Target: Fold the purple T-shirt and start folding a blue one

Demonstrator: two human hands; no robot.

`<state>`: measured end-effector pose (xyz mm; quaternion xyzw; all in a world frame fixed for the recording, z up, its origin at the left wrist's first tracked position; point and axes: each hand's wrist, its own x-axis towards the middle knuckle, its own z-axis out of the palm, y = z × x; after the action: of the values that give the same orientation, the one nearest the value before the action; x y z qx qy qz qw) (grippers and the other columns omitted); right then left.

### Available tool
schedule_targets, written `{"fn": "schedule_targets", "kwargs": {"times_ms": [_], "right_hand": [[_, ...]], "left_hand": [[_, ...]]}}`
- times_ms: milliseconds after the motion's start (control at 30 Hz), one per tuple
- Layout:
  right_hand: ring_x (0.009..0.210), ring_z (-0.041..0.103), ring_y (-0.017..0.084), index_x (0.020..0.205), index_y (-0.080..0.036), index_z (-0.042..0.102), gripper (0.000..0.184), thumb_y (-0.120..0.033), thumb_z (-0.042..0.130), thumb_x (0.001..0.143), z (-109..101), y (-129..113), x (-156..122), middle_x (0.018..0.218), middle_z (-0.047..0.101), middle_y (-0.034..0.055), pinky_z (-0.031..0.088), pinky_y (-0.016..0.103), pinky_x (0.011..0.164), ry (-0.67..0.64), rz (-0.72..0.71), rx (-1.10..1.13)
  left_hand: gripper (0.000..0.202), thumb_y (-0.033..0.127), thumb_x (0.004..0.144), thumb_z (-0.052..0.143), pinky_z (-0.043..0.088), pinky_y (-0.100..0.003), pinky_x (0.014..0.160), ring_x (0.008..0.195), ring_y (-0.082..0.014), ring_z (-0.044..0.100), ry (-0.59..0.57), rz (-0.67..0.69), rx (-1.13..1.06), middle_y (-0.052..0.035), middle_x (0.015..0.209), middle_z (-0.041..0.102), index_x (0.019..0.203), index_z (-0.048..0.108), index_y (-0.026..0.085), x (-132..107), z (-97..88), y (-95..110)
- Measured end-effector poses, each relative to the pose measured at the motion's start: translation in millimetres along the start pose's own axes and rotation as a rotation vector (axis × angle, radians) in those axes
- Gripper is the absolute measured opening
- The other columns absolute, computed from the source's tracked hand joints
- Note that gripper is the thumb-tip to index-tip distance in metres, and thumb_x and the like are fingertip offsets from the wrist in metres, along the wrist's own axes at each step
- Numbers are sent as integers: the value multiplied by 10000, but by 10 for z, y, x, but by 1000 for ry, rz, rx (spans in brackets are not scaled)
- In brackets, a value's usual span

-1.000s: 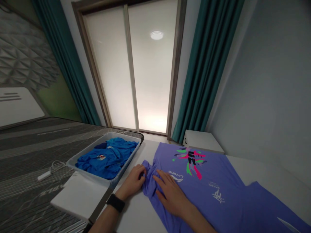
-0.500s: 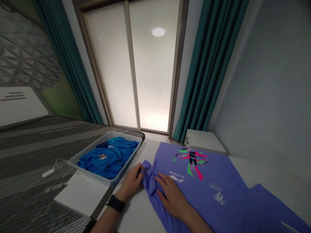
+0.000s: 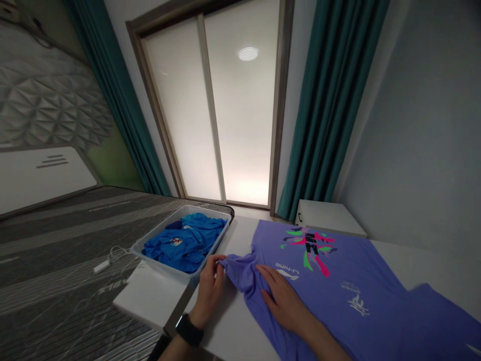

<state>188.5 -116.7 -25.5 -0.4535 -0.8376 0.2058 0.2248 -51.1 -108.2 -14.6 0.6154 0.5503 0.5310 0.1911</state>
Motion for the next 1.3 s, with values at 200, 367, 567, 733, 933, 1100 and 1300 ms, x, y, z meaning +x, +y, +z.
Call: {"fn": "schedule_targets", "kwargs": {"times_ms": [200,367,567,733,933,1100,1300], "right_hand": [[1348,415,209,1466,-191,386,526,-274,400,947,6,-8,-25,1466,468,100,314,410,1159,25,-12,-15],[1339,425,210,1485,-172,353,536,-289,373,962,-20,-39,-38,1456,477,111,316,408,1155,14,5,7],[1338,422,218,1435,-186,447,527,-223,428,910,-8,-26,-41,1446,490,99,285,427,1171,-31,-45,-49],[1355,404,232,1431,-197,457,551,-203,468,880,13,-14,-39,1463,474,99,279,456,1172,-51,-49,-74],[1373,388,240,1434,-221,459,536,-220,460,898,43,11,-41,1477,464,85,264,472,1177,-55,-50,-100],[1370,392,237,1410,-225,489,503,-240,476,907,67,8,-69,1473,471,86,259,461,1176,-29,-70,-121],[1211,545,244,1334,-180,560,413,-219,419,948,-113,-152,167,1299,618,114,387,399,1060,-32,1,-151]], "left_hand": [[175,235,918,316,475,-402,951,1090,-231,586,-101,135,92,-101,1131,626,934,490,225,159,-56,157],[264,227,876,454,432,-440,1034,1156,-261,551,-258,180,386,-118,1197,589,1122,545,196,171,-3,95],[346,187,849,518,401,-476,1073,1292,-321,450,-233,204,776,-147,1370,504,1187,595,182,-14,1,-83],[522,218,896,495,280,-525,1146,1431,-337,279,-178,396,932,-120,1555,333,1417,456,210,-267,24,-48],[609,422,946,453,335,-461,1129,1376,-285,408,-359,317,957,-143,1509,425,1480,385,137,-426,54,-122],[603,488,972,387,286,-507,1153,1401,-292,373,-386,271,945,-127,1503,437,1462,427,139,-450,3,-119],[605,483,959,412,277,-518,1157,1402,-295,370,-397,228,925,-117,1509,431,1460,433,144,-449,-4,-62]]}}
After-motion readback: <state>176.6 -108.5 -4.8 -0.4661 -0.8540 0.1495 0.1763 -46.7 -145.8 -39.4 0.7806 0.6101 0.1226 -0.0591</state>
